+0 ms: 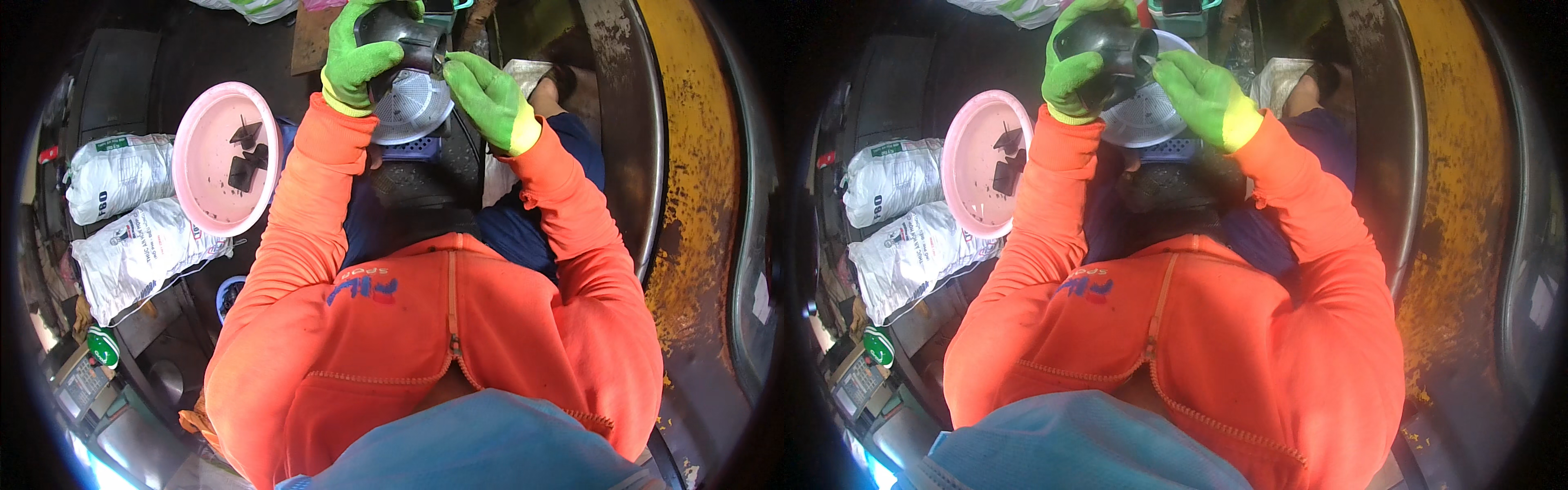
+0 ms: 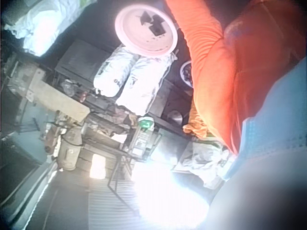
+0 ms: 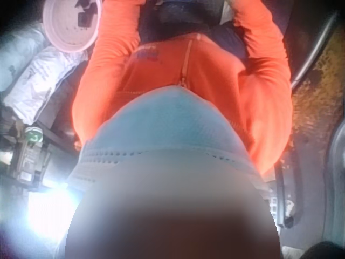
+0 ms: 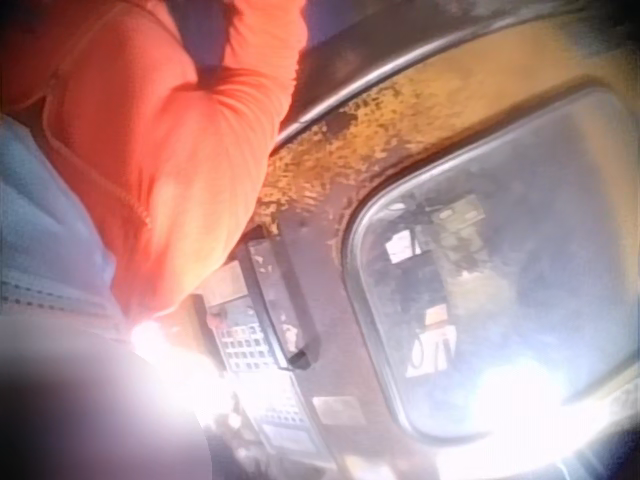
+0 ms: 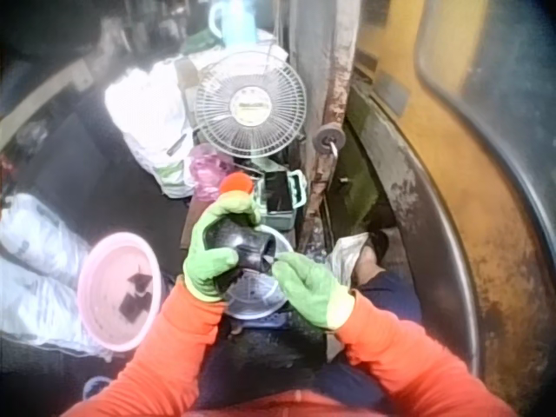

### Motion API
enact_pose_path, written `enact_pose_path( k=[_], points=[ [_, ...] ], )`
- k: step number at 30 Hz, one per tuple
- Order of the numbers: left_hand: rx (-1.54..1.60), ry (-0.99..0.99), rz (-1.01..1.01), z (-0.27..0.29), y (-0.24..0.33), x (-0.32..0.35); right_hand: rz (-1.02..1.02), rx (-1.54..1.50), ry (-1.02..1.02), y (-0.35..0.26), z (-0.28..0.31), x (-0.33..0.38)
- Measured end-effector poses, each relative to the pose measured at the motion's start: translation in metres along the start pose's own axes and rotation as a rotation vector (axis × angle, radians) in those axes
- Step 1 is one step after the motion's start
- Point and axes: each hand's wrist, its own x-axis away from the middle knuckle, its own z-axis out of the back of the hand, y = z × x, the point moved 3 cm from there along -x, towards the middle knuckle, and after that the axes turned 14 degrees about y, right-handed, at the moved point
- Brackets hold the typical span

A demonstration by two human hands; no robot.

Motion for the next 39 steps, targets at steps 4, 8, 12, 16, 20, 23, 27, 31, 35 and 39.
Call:
enact_pose_path(
  k=[4, 8, 12, 16, 20, 23, 27, 31, 35, 39],
  points=[
    [-0.173, -0.042, -0.125, 0.006, 0.0, -0.004, -0.291, -0.292, -0.052, 0.001, -0.005, 0.006],
    [-0.325, -0.061, -0.242, 0.005, 0.003, 0.0, -0.449, -0.354, -0.104, -0.005, -0.005, 0.012],
    [-0.506, -0.124, -0.399, 0.003, 0.006, -0.002, -0.572, -0.456, -0.141, -0.012, 0.001, 0.014],
    [-0.744, -0.265, -0.703, -0.004, 0.009, -0.003, -0.809, -0.739, -0.279, -0.013, 0.01, 0.015],
    [-0.721, -0.192, -0.602, -0.01, 0.002, -0.002, -0.98, -1.26, -0.43, -0.006, 0.013, 0.004],
    [0.02, 0.049, -0.108, -0.006, -0.009, -0.006, -0.709, -1.53, -0.391, 0.0, 0.028, -0.015],
    [0.337, 0.183, 0.197, 0.002, -0.015, -0.012, -0.607, -1.408, -0.168, 0.02, 0.034, -0.03],
    [0.423, 0.181, 0.224, 0.008, -0.013, -0.018, -0.629, -1.077, -0.039, 0.039, 0.02, -0.025],
    [0.105, 0.266, 0.132, 0.02, 0.011, -0.012, -0.686, -0.84, 0.033, 0.051, 0.008, -0.027],
    [-0.465, 0.581, -0.14, 0.054, 0.075, 0.03, -0.686, -0.628, 0.019, 0.061, 0.003, -0.036]
  ],
)
